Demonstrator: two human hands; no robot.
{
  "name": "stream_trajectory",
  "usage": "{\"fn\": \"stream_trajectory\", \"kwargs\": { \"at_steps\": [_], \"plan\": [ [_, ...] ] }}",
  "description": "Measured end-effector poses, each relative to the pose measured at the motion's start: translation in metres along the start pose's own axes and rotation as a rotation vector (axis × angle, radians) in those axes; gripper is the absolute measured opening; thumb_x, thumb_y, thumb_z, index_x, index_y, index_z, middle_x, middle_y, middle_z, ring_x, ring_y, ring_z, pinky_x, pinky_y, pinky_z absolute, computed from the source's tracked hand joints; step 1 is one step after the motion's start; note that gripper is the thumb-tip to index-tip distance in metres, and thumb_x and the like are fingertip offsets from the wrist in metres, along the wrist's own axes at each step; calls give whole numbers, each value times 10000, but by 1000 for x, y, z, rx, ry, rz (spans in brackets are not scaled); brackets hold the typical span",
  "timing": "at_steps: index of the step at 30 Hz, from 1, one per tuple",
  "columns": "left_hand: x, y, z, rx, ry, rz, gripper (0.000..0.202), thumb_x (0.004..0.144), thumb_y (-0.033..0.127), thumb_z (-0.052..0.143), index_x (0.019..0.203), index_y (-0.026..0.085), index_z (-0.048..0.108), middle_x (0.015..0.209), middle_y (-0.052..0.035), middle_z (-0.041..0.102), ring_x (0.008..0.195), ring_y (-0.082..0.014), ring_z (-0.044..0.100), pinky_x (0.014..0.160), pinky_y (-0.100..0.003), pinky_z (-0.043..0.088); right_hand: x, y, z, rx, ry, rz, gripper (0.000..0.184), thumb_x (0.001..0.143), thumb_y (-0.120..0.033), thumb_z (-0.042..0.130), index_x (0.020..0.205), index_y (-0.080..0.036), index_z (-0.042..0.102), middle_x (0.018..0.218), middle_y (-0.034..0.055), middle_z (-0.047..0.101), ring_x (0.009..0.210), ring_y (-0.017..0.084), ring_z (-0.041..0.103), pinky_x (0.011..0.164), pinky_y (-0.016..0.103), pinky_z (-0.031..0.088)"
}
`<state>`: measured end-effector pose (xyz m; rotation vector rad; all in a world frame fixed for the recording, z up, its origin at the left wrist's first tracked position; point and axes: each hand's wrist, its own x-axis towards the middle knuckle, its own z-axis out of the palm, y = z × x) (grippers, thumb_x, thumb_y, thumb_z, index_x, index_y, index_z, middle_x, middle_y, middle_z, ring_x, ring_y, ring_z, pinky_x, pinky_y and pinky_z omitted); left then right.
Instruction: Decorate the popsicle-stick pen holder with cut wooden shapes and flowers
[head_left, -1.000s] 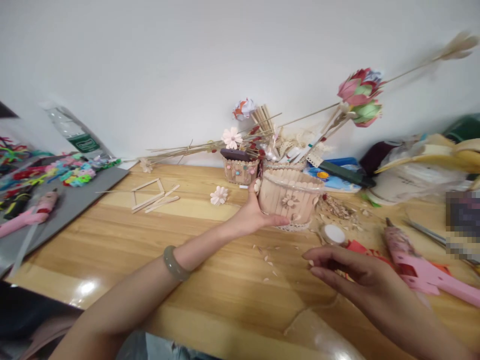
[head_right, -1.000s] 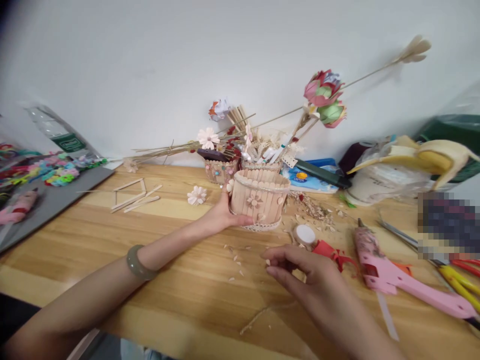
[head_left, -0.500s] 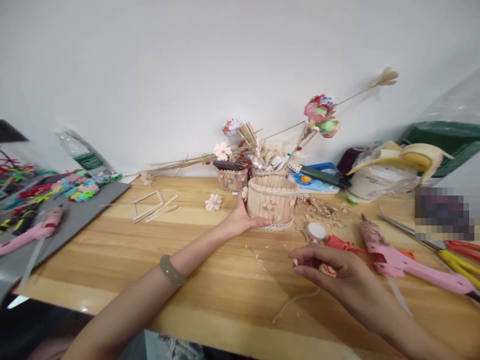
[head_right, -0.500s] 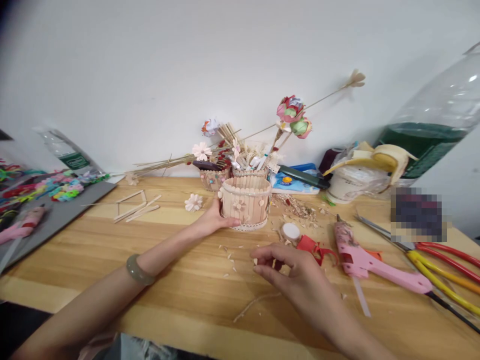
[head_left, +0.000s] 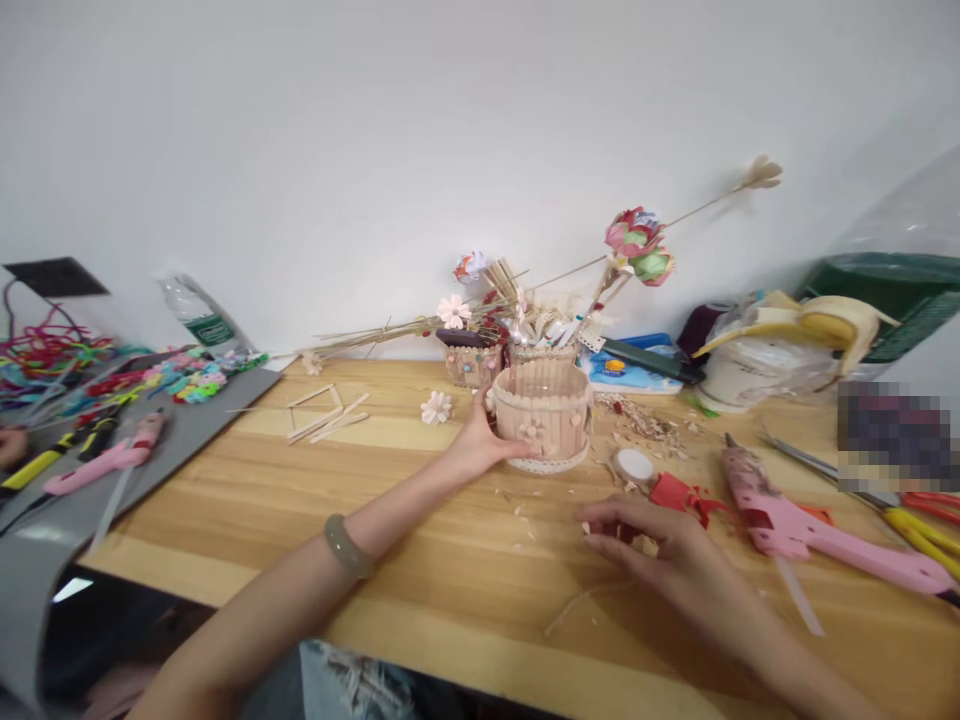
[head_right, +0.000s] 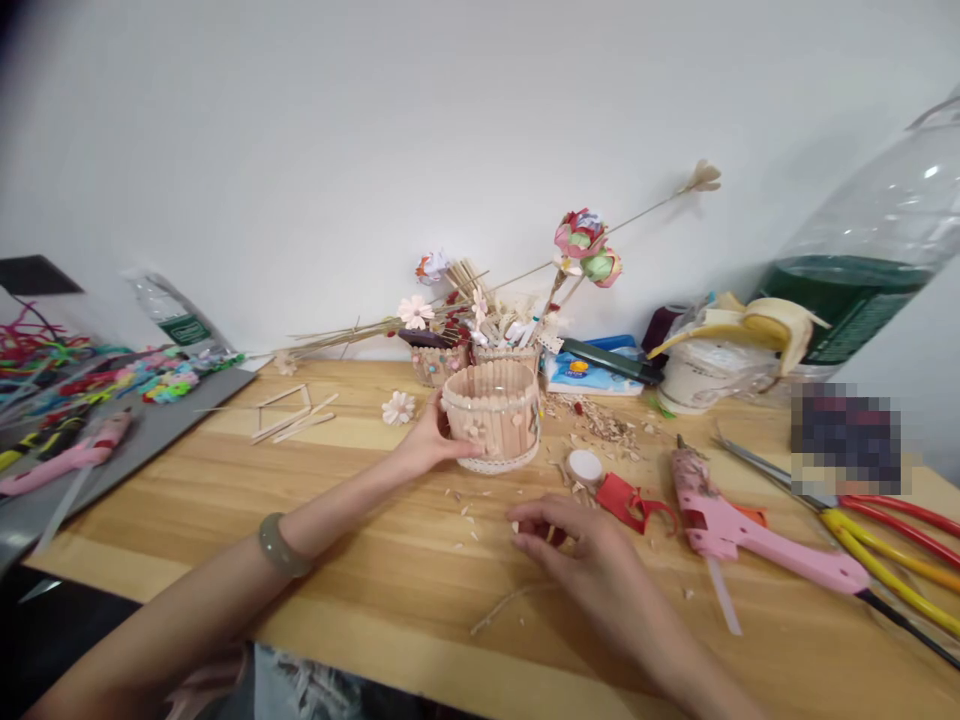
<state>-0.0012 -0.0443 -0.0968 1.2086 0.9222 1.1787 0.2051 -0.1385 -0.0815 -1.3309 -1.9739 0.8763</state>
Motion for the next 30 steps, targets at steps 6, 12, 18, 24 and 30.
{"fn": "stream_trajectory", "kwargs": {
  "at_steps": [6, 12, 18, 24, 30],
  "plan": [
    [1, 10, 6, -89, 66, -71, 1011, 462, 199, 851, 1319, 198, 314, 1240, -142, 568, 1161, -274, 524, 1013, -445, 372, 10, 11, 3, -368, -30, -257, 188, 874, -217, 478, 870, -227, 666, 879, 52, 686, 799, 200, 645, 701, 340, 530],
    [-6, 12, 11, -169, 102, -115, 975, 468, 184, 852, 1298, 183, 341, 1168, -130, 613, 1092, -255, 568, 996, -420, 390, 14, 13, 4, -365, 117, -349, 201, 868, -226, 465, 882, -239, 665, 815, 49, 692, 716, 211, 649, 618, 338, 510],
    [-14, 19, 21, -266, 108, -158, 885, 539, 158, 805, 1290, 213, 339, 1081, -100, 647, 1002, -238, 612, 952, -414, 424, 30, 3, -7, -188, 520, -275, 320, 843, -333, 508, 1149, -237, 503, 1073, 99, 585, 1025, 268, 550, 879, 467, 444],
    [-24, 27, 34, -315, 90, -188, 857, 550, 150, 786, 1271, 225, 331, 1088, -97, 623, 983, -244, 609, 862, -403, 476, 51, 5, 11, 184, 537, -73, 758, 763, -522, 581, 1339, -247, 171, 1401, 172, 260, 1326, 337, 276, 1020, 581, 315],
    [-31, 39, 42, -396, 12, -142, 879, 534, 60, 768, 1266, 223, 309, 1132, -80, 622, 1002, -206, 606, 909, -360, 458, 49, -7, 12, 373, 478, -96, 804, 733, -475, 633, 1341, -288, 140, 1417, 126, 267, 1312, 291, 329, 1037, 513, 349]
  ]
}}
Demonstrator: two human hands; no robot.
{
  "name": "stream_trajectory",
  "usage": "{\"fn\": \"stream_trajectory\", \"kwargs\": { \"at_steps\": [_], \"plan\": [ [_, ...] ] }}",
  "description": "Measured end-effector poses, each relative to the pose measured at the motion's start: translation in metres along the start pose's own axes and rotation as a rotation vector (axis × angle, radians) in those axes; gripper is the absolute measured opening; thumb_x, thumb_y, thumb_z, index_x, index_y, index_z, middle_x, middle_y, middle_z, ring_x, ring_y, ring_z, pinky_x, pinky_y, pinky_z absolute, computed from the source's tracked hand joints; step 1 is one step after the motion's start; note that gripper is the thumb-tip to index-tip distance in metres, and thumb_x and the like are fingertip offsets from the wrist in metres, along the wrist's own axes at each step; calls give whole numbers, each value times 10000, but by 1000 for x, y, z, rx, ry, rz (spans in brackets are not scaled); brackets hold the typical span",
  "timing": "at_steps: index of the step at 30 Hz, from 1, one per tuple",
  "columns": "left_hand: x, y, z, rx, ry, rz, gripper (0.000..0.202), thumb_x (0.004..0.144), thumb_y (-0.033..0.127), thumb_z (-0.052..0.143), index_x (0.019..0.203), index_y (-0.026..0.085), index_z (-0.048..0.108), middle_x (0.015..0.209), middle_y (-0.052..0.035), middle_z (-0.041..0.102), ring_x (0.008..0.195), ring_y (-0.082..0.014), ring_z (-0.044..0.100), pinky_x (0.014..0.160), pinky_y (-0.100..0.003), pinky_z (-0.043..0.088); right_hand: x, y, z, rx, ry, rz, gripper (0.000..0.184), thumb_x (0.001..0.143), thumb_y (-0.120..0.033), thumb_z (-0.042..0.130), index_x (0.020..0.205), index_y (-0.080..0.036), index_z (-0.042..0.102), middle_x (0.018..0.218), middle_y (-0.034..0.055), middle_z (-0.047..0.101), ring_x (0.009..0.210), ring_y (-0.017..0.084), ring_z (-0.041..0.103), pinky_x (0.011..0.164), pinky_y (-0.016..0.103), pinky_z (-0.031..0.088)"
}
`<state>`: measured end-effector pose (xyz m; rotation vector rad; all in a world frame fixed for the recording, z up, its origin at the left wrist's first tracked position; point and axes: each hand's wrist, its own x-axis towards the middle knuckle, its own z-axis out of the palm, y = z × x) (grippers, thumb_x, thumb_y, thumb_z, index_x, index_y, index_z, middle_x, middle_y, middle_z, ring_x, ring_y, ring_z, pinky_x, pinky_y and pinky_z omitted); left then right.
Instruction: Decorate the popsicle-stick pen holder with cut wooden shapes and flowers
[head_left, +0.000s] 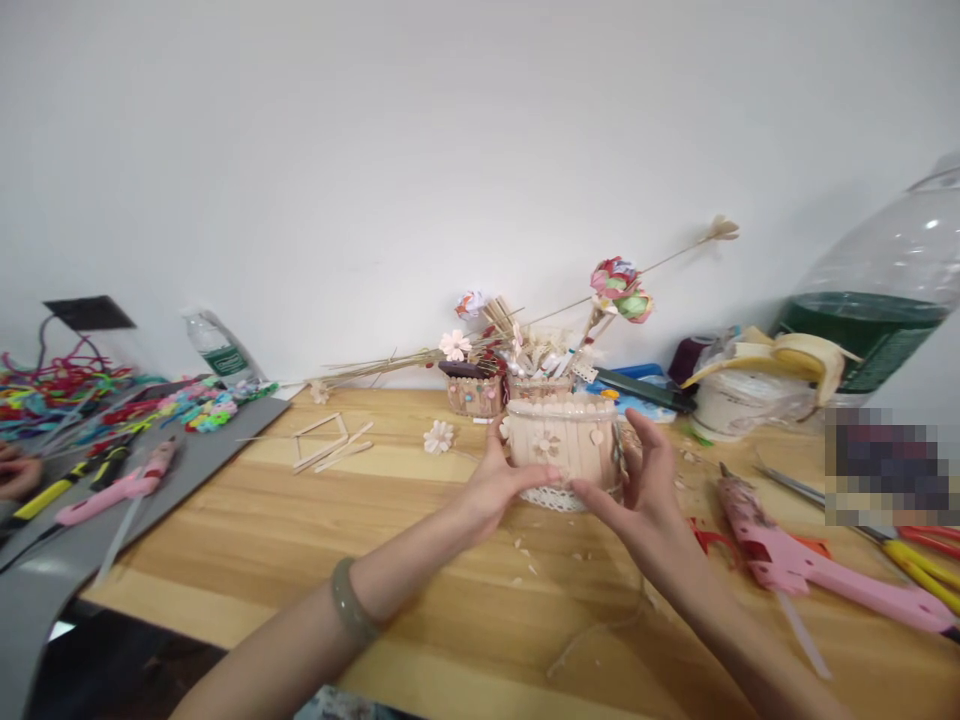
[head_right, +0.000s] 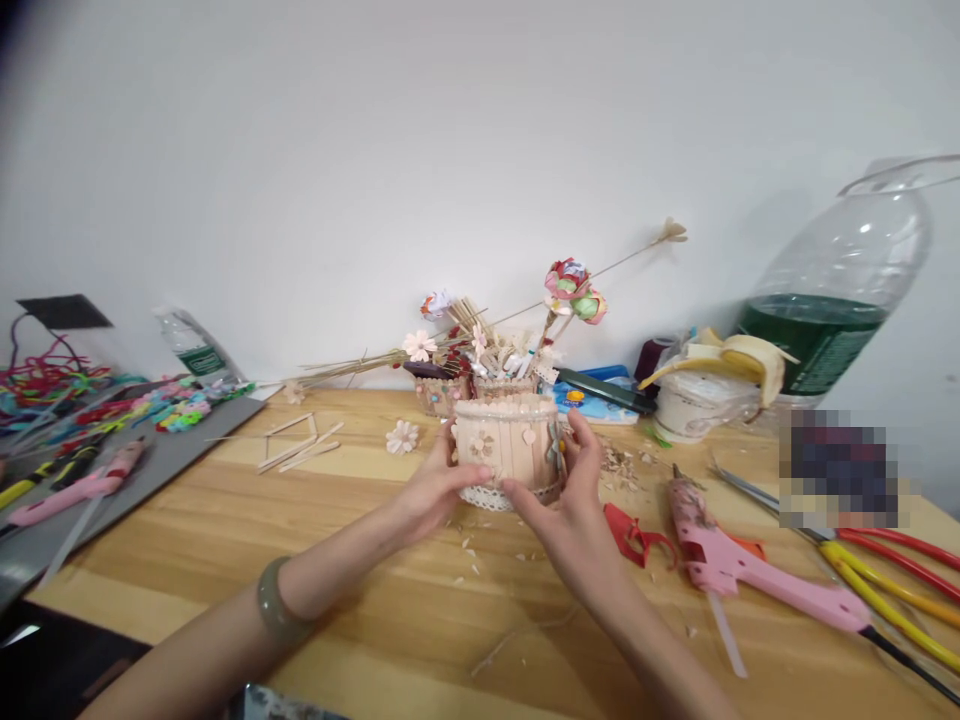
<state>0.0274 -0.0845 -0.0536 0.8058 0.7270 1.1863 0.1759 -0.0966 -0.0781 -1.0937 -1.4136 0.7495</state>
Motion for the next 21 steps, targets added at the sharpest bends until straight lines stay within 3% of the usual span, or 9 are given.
{"fn": "stream_trajectory", "kwargs": {
  "at_steps": [10, 21],
  "plan": [
    [-3, 1, 7, 22, 35, -9, 854, 523, 79, 762, 1253, 223, 343, 1178, -96, 611, 1096, -259, 571, 963, -412, 420, 2, -3, -4, 103, -40, -5, 747, 744, -404, 650, 1317, -290, 184, 1455, 114, 230, 1328, 274, 290, 1073, 530, 283],
    [2, -9, 5, 65, 61, 59, 779, 516, 124, 772, 1185, 202, 381, 1229, -107, 571, 1134, -258, 538, 947, -368, 431, 2, 0, -3, 56, -24, -48, 720, 762, -394, 626, 1317, -268, 184, 1467, 133, 209, 1358, 275, 244, 1091, 528, 250]
  ]
}}
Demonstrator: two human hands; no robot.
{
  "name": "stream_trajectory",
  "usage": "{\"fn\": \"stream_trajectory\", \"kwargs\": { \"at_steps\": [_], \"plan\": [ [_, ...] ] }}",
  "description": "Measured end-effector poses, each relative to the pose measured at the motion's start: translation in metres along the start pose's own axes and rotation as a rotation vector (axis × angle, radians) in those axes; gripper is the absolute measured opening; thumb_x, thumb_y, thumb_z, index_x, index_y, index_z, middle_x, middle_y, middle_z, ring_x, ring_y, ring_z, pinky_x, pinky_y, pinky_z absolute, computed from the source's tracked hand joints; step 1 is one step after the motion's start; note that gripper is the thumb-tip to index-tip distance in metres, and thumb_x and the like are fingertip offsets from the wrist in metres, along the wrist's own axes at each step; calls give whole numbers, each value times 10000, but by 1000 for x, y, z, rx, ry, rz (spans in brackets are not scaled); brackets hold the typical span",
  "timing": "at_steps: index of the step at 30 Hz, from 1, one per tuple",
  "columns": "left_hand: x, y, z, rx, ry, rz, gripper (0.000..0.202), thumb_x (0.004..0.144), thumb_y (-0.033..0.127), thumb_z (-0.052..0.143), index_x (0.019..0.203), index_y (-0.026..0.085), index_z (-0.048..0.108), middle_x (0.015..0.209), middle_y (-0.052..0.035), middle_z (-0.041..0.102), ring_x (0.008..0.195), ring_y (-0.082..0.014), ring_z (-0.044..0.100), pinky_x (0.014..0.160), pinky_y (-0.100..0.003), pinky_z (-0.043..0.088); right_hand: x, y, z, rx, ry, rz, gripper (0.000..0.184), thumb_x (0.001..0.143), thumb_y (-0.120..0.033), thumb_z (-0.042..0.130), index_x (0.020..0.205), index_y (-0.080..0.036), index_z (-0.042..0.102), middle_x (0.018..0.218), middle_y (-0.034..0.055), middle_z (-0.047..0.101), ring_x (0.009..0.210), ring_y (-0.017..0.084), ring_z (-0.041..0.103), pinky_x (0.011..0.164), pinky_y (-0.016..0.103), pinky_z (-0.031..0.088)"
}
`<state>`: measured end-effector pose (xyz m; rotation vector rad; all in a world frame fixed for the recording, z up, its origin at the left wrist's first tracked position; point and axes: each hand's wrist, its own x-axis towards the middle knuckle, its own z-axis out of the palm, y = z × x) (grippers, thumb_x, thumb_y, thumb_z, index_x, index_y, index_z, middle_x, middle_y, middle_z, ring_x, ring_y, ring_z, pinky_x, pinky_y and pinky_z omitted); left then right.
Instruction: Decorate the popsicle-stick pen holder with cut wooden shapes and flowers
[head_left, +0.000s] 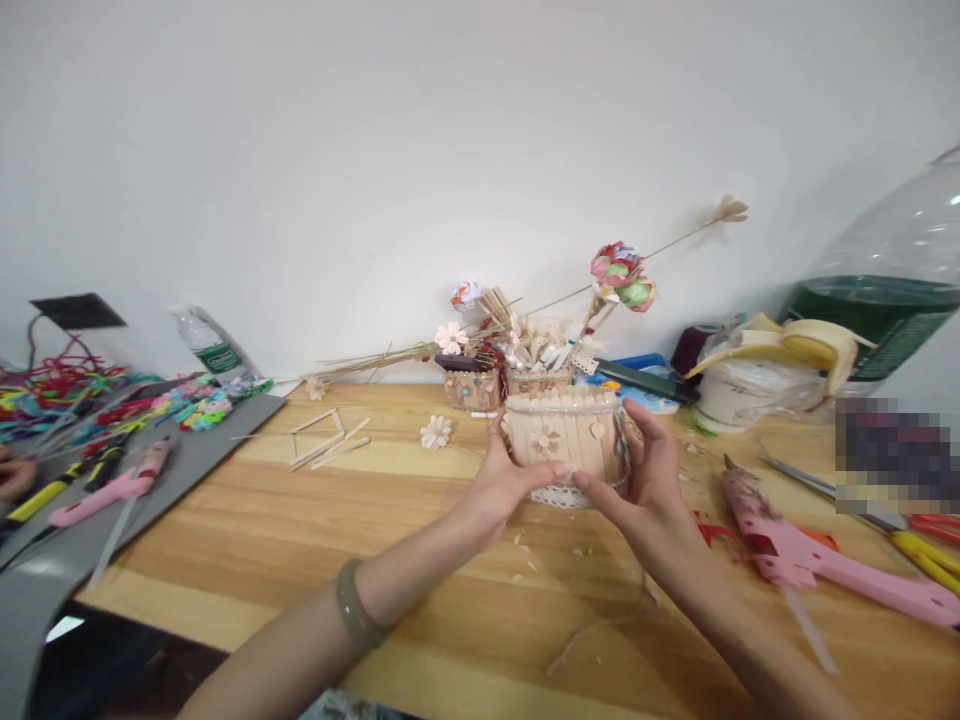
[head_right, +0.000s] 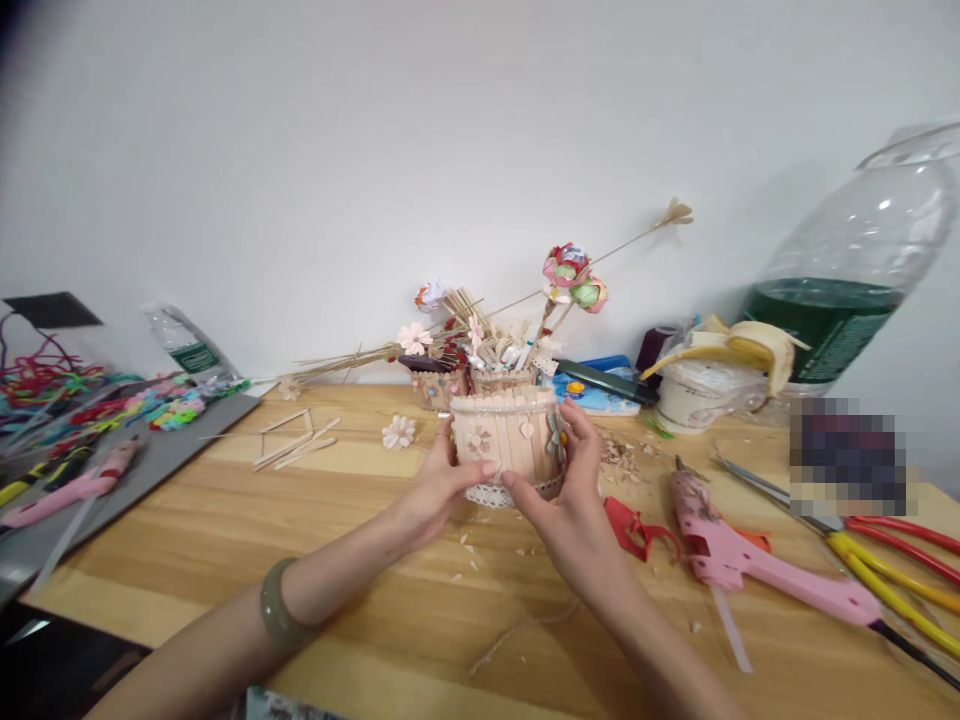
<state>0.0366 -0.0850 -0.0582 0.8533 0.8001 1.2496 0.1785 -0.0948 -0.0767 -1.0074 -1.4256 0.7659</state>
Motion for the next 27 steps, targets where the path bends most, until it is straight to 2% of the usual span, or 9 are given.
{"fn": "stream_trajectory", "kwargs": {
  "at_steps": [6, 9, 13, 20, 24, 27],
  "plan": [
    [1, -4, -2, 7, -2, 20, 784, 530, 145, 785, 1192, 209, 370, 1249, -113, 555, 1143, -257, 533, 949, -365, 431, 2, 1, 1, -39, 14, -33, 672, 762, -405, 615, 1284, -271, 215, 1455, 116, 212, 1364, 274, 223, 1094, 516, 245],
    [0, 2, -1, -43, -30, -44, 851, 532, 136, 775, 1249, 225, 325, 1245, -105, 566, 1151, -263, 534, 954, -381, 433, 3, -2, -1, -6, -17, -32, 683, 774, -385, 612, 1308, -296, 196, 1456, 96, 220, 1356, 248, 245, 1092, 486, 270],
    [-2, 8, -2, -105, -100, -104, 909, 558, 117, 736, 1315, 253, 252, 1289, -95, 543, 1171, -269, 523, 956, -400, 434, 4, -8, -4, 26, -35, -23, 678, 776, -382, 616, 1316, -288, 215, 1446, 96, 246, 1343, 249, 261, 1101, 494, 247],
    [1, 9, -5, -24, -108, 22, 1061, 494, 45, 774, 1354, 302, 208, 1401, -87, 412, 1271, -267, 415, 1008, -383, 390, 7, -7, -3, 100, 7, 29, 691, 735, -403, 662, 1280, -318, 247, 1462, 77, 234, 1324, 250, 313, 1056, 445, 354],
    [0, 14, -1, -36, -82, 60, 1089, 486, 80, 802, 1360, 300, 192, 1317, -92, 472, 1232, -267, 452, 1005, -401, 390, 11, -6, -6, 225, 87, 52, 694, 703, -431, 695, 1257, -344, 285, 1467, 65, 244, 1334, 273, 306, 1040, 471, 369],
    [1, 18, 2, -104, -15, 47, 999, 453, 94, 808, 1302, 263, 310, 1259, -90, 497, 1247, -276, 427, 991, -392, 400, 15, -7, -14, 298, 129, 64, 674, 692, -467, 698, 1242, -351, 327, 1481, 64, 237, 1353, 299, 270, 1027, 504, 372]
  ]
}}
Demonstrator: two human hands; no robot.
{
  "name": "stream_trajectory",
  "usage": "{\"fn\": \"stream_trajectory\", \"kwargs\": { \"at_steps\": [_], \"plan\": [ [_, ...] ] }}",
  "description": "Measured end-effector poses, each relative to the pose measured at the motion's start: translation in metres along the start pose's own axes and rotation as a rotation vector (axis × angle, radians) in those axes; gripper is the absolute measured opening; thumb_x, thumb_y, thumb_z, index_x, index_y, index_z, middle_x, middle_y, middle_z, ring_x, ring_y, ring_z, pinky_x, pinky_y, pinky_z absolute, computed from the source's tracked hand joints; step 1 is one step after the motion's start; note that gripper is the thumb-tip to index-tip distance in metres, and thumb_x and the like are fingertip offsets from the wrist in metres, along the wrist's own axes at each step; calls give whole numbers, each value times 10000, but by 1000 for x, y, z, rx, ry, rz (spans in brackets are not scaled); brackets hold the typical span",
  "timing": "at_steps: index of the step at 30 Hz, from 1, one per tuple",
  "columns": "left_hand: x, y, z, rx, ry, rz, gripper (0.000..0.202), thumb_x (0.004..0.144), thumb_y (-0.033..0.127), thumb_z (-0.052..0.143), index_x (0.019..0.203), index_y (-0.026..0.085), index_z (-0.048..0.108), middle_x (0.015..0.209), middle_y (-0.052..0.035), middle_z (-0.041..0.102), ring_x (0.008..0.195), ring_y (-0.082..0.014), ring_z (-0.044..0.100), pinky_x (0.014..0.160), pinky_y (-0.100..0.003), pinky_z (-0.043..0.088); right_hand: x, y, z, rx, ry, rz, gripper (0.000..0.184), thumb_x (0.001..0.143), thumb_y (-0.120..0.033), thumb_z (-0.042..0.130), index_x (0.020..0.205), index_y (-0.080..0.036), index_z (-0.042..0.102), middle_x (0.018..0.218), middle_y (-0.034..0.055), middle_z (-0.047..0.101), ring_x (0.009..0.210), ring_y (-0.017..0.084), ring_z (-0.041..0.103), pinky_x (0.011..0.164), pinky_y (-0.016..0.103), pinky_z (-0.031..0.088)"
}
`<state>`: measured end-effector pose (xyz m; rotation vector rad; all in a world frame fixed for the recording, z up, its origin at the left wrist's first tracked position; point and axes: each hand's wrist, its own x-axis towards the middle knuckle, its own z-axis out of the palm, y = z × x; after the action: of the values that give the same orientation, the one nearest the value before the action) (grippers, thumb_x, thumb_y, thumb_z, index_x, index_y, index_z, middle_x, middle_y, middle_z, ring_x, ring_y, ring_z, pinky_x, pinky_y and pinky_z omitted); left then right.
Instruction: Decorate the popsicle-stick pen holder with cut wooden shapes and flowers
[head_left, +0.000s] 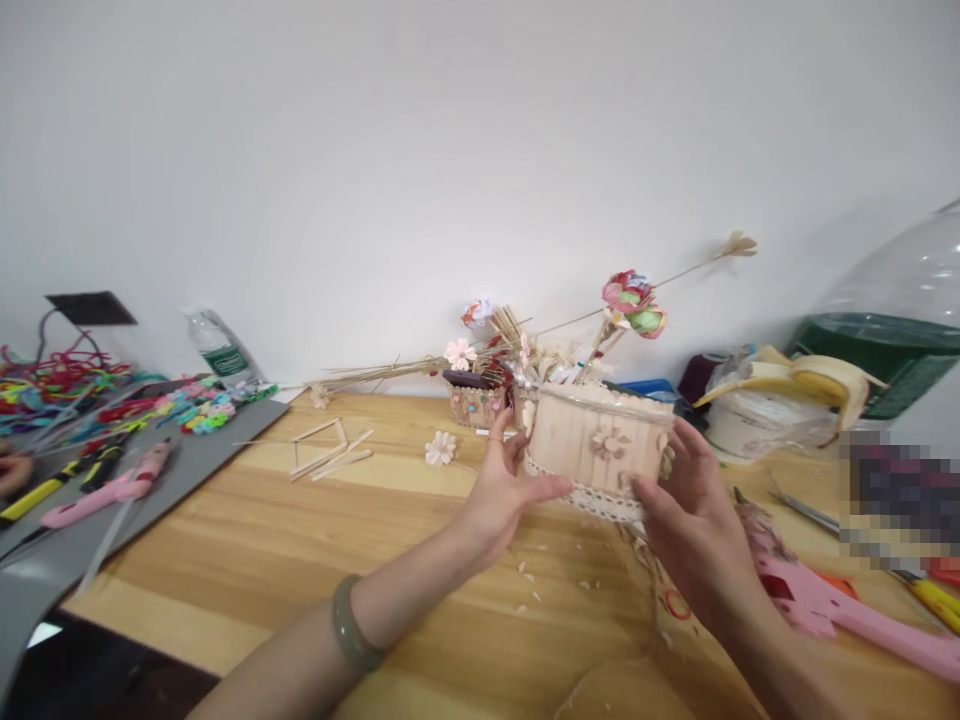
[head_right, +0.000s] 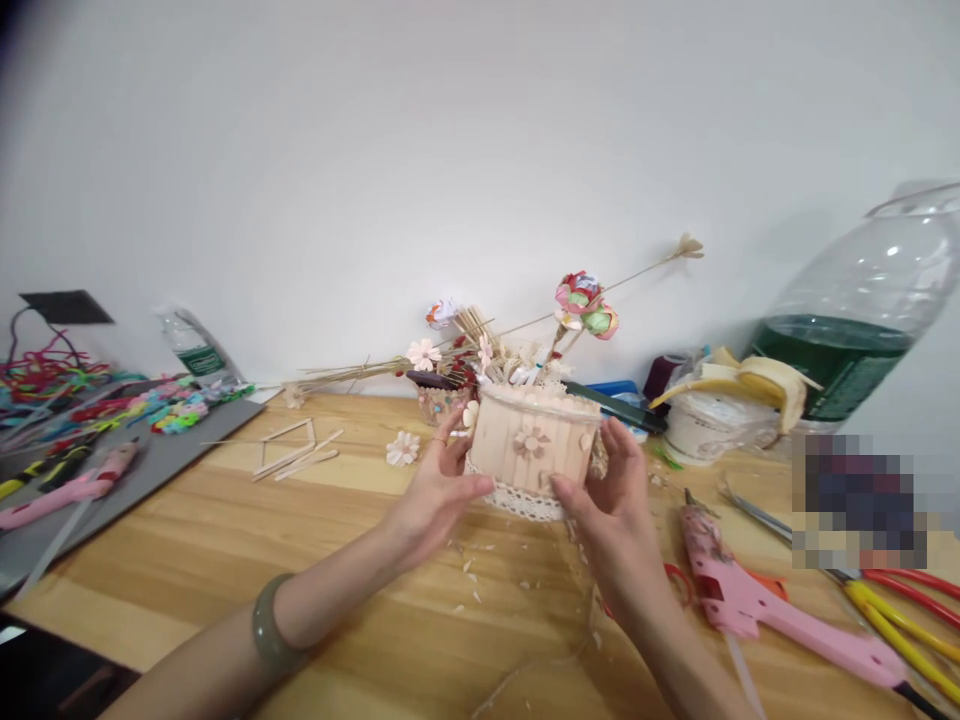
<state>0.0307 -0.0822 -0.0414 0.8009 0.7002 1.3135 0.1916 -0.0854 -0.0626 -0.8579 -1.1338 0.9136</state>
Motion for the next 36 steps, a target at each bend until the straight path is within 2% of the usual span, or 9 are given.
{"fn": "stream_trajectory", "kwargs": {
  "at_steps": [2, 5, 8, 12, 18, 21, 25, 31, 36],
  "plan": [
    [2, 1, 3, -54, 19, -2, 859, 430, 105, 816, 1193, 223, 439, 1236, -91, 515, 1244, -283, 428, 983, -386, 407, 3, -2, -4, 28, -7, 21, 620, 720, -462, 674, 1238, -356, 349, 1483, 62, 251, 1356, 299, 270, 997, 505, 405],
    [3, 1, 7, -92, -67, -21, 711, 414, 136, 844, 1054, 163, 535, 1167, -116, 590, 1170, -293, 504, 995, -407, 392, 5, -2, -8, 35, -6, 37, 573, 755, -457, 636, 1242, -365, 350, 1499, 59, 230, 1356, 299, 274, 929, 493, 469],
    [3, 1, 10, -131, -166, -88, 789, 422, 170, 864, 1126, 181, 507, 1134, -119, 636, 1099, -281, 569, 996, -434, 390, 6, -1, -9, 19, -10, 33, 515, 801, -461, 570, 1256, -365, 349, 1500, 62, 241, 1351, 289, 290, 895, 476, 496],
    [3, 5, 12, -110, -174, -153, 840, 488, 176, 842, 1220, 245, 435, 1133, -101, 648, 1038, -273, 610, 921, -464, 449, 9, 0, -11, -6, 21, 32, 434, 855, -439, 495, 1263, -375, 362, 1506, 37, 251, 1349, 271, 300, 945, 479, 463],
    [6, 7, 20, -169, -54, 28, 965, 427, 73, 824, 1263, 228, 368, 1278, -107, 563, 1176, -268, 524, 986, -382, 417, 10, 9, -12, -21, 45, 59, 420, 883, -533, 368, 1258, -349, 326, 1476, 86, 310, 1293, 283, 398, 986, 538, 407],
    [7, 2, 21, -123, 3, 133, 941, 471, 95, 820, 1277, 215, 349, 1271, -113, 566, 1190, -253, 514, 1017, -366, 384, 5, 14, -4, -51, -5, 71, 564, 790, -556, 538, 1263, -334, 327, 1508, 102, 236, 1315, 295, 359, 1014, 534, 369],
    [5, -3, 19, -75, 3, 181, 839, 573, 137, 785, 1286, 239, 355, 1267, -90, 569, 1185, -224, 517, 1027, -343, 363, 1, 10, 13, -69, -93, 87, 830, 644, -511, 724, 1328, -293, 306, 1443, 121, 376, 1301, 284, 386, 1054, 503, 328],
    [4, -1, 14, -58, 10, 139, 806, 567, 122, 769, 1271, 216, 388, 1255, -88, 567, 1168, -223, 516, 995, -329, 383, 2, -3, 22, 17, -110, 151, 778, 690, -440, 714, 1358, -267, 353, 1402, 89, 452, 1274, 270, 423, 1076, 467, 300],
    [8, -1, 8, 22, -56, 101, 753, 546, 182, 793, 1217, 178, 451, 1206, -108, 591, 1133, -252, 529, 988, -370, 382, 2, 0, 21, 227, -139, 212, 707, 689, -467, 690, 1316, -243, 451, 1351, 82, 517, 1270, 280, 425, 1064, 444, 318]
  ]
}}
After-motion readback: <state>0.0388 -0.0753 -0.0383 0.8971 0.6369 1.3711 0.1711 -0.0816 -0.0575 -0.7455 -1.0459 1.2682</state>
